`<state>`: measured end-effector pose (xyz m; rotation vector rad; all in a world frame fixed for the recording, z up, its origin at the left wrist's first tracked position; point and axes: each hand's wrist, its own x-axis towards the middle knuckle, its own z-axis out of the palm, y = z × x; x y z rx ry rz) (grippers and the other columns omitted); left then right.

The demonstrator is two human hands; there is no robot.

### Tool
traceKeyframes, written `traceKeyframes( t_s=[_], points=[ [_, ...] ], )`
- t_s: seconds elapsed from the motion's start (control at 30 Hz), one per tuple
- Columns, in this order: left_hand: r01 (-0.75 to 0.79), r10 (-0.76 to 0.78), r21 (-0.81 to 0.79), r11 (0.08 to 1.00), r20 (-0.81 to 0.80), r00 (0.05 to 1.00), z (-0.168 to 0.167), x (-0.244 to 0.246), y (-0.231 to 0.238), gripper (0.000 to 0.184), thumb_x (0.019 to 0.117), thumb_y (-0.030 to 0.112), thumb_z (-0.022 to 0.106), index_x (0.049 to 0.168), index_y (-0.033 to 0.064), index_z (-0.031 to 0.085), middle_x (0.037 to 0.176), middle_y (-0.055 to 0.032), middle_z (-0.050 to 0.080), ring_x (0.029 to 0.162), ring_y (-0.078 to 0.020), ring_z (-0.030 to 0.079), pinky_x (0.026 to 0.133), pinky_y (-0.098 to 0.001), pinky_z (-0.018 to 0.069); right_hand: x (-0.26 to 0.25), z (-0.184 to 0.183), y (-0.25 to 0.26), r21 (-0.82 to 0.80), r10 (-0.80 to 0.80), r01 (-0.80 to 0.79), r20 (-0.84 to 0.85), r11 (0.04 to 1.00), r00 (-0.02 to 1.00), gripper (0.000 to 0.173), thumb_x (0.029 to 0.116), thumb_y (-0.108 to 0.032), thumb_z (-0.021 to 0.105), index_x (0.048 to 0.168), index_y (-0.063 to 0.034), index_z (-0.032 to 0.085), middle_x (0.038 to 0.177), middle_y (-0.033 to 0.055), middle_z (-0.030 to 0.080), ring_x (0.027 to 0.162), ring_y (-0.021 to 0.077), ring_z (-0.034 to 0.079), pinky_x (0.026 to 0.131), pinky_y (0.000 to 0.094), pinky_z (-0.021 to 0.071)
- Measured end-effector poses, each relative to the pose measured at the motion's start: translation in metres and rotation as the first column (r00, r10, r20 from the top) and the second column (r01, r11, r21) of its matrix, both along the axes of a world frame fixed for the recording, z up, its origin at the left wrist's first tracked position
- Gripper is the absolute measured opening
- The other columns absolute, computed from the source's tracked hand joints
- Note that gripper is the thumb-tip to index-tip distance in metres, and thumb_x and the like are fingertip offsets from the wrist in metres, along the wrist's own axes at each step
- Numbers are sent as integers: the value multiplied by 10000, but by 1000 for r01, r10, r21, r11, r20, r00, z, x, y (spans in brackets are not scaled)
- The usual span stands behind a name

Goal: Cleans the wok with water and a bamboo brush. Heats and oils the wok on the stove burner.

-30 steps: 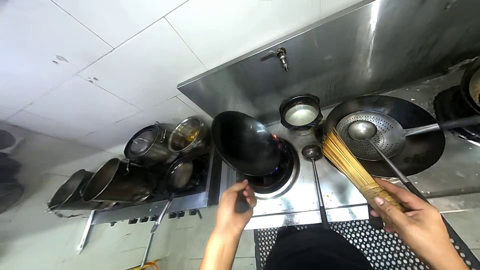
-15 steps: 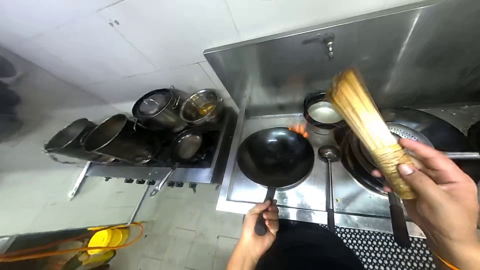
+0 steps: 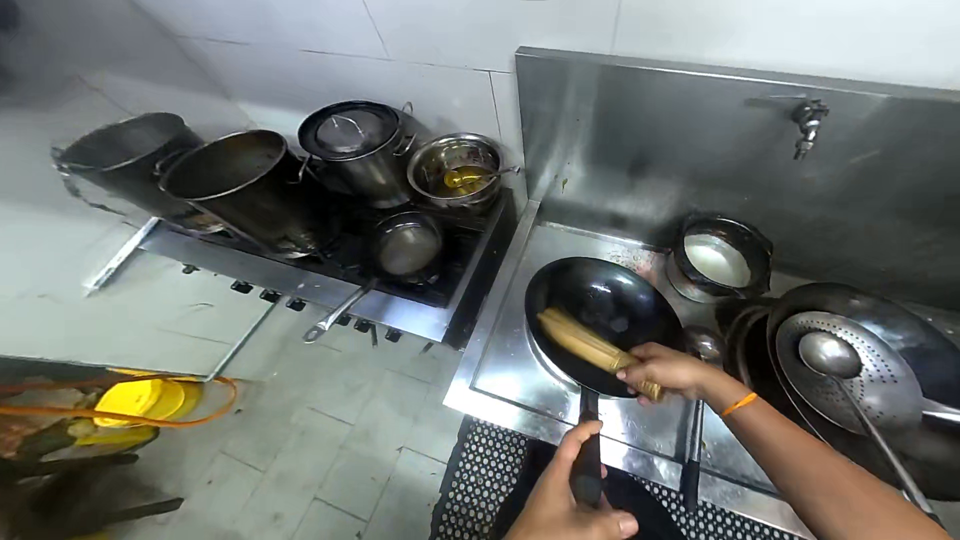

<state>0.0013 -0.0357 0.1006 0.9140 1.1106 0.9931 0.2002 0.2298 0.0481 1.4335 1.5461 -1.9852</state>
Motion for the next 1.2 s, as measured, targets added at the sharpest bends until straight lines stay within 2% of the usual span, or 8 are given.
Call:
traceKeyframes(
  t_s=[0.07,0.2,0.37,0.47,0.6,0.8,1.0,1.2],
  points=[
    [-25,48,94,995,-251,967,-9,-8,3,759,834,325,878,1474,171,500,1170,-24,695,926,-148,704,831,-367,640,-6,-14,26,-7,27,-27,139,1000,990,550,916,-410,744,1361,-134,574,1058,119,733,834,271,727,703,446,621],
    [77,43,159,984,-638,769,-14,-22,10,608,886,616,724,1390,295,606,1105,71,742,946,-51,714,843,-373,635,-26,-32,51,582,-228,-239,614,778,755,582,864,-432,699,1285,-66,532,998,189,706,862,351,720,729,567,583],
    [170,200,317,933,-849,489,-17,-32,21,548,815,798,642,1187,402,712,914,58,648,787,-91,646,643,-340,584,-19,13,45,184,-116,90,137,979,984,518,939,-429,727,1357,-163,576,1032,131,725,791,285,725,687,459,630],
    [244,271,477,845,-773,573,-28,-39,37,428,858,694,675,1053,318,737,1164,55,646,1147,-126,582,954,-360,524,3,1,57,137,64,-96,218,986,974,585,858,-281,790,1392,-160,584,1020,139,718,759,267,699,652,447,608],
    [306,222,569,763,-676,702,-46,-38,44,343,931,539,688,1008,206,715,1213,90,713,1327,-65,559,1222,-398,382,-12,-14,42,576,-243,-392,734,717,634,627,843,-450,673,1326,-81,517,1078,191,707,970,377,716,786,604,574],
    [401,196,485,777,-792,579,-44,-44,47,361,922,619,611,1040,288,699,1149,178,715,1243,26,579,1226,-418,322,16,28,52,232,53,-130,313,964,948,627,815,-397,847,1369,-212,621,972,136,741,707,279,716,631,463,620],
    [432,158,436,790,-824,544,-43,-43,46,383,902,645,612,1059,303,685,1138,175,717,1191,11,602,1126,-438,393,8,7,44,557,-283,-477,800,680,530,694,809,-462,692,1323,-38,499,1104,208,695,998,395,711,801,614,577],
    [452,138,421,786,-833,537,-44,-44,48,373,902,636,603,1045,300,678,1128,169,717,1169,-1,610,1055,-441,431,25,24,60,214,57,-136,338,967,940,612,795,-348,860,1341,-180,639,986,155,742,744,299,726,653,483,625]
  ],
)
